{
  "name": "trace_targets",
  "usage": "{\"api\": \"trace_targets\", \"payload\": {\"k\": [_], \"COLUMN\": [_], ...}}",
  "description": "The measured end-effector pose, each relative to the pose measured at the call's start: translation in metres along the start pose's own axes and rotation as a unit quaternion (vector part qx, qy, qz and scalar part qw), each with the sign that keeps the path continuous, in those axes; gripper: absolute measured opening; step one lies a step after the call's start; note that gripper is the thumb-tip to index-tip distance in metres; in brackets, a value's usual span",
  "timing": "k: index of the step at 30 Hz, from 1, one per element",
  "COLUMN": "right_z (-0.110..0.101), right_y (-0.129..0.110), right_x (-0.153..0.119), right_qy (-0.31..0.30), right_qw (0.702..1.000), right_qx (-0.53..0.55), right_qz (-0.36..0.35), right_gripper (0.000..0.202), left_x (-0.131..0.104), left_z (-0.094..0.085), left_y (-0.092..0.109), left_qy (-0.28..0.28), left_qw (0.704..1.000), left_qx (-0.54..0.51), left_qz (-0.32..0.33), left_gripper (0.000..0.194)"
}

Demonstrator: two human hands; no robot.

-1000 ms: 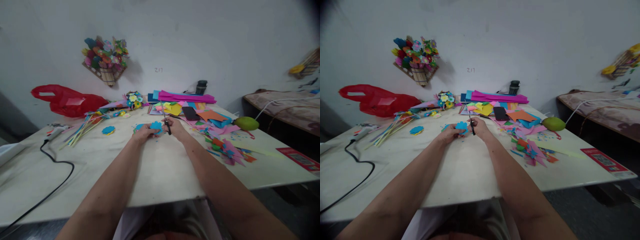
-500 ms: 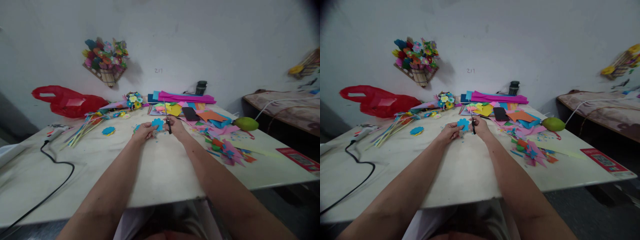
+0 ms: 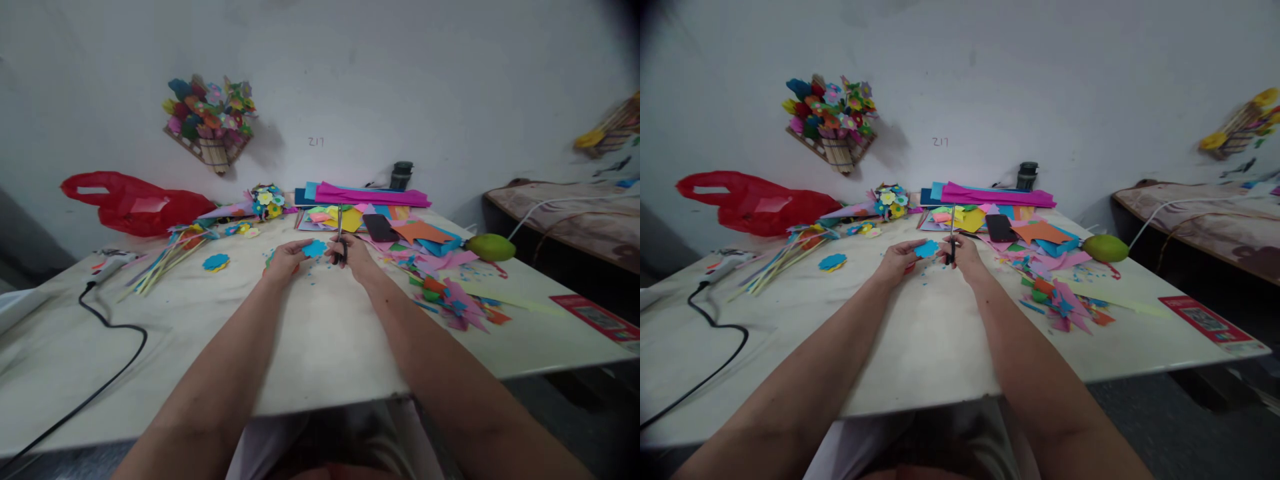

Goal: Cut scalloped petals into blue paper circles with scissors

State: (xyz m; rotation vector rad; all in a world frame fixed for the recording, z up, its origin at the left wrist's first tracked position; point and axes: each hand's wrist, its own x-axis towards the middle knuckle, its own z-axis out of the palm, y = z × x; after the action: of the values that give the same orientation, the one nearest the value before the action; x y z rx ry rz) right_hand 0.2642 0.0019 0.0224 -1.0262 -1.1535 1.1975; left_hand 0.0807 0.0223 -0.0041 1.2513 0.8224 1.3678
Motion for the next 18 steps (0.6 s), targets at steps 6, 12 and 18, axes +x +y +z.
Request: {"api": "trace_targets", "payload": {"k": [6,12,18], "right_z": [0.003,0.005,0.003], "right_y": [-0.003,0.000,0.009], "right_x": [-0.003,-0.002,0.004], "right_qy": [0.009,-0.010,-0.056], "right_qw": [1.000,1.000,0.996], "right_qx": [-0.018,-0.016,-0.045], "right_qz": [0.002,-0.023,-0.048], "right_gripper": [0.036,0.036,0.034], "left_x": [0.003,0.001,-0.002], "left_z": [-0.001,0.001,0.002], "left_y": [-0.004,-0.002,0.008], "left_qy": [-0.044,-0.064,-0.027], "left_qw": [0.999,0.997,0.994], "left_qx": [0.007,-0.030,-0.083], "left_qz": [-0.008,-0.034,-0.061], "left_gripper": [0.052,0.045,0.054]}}
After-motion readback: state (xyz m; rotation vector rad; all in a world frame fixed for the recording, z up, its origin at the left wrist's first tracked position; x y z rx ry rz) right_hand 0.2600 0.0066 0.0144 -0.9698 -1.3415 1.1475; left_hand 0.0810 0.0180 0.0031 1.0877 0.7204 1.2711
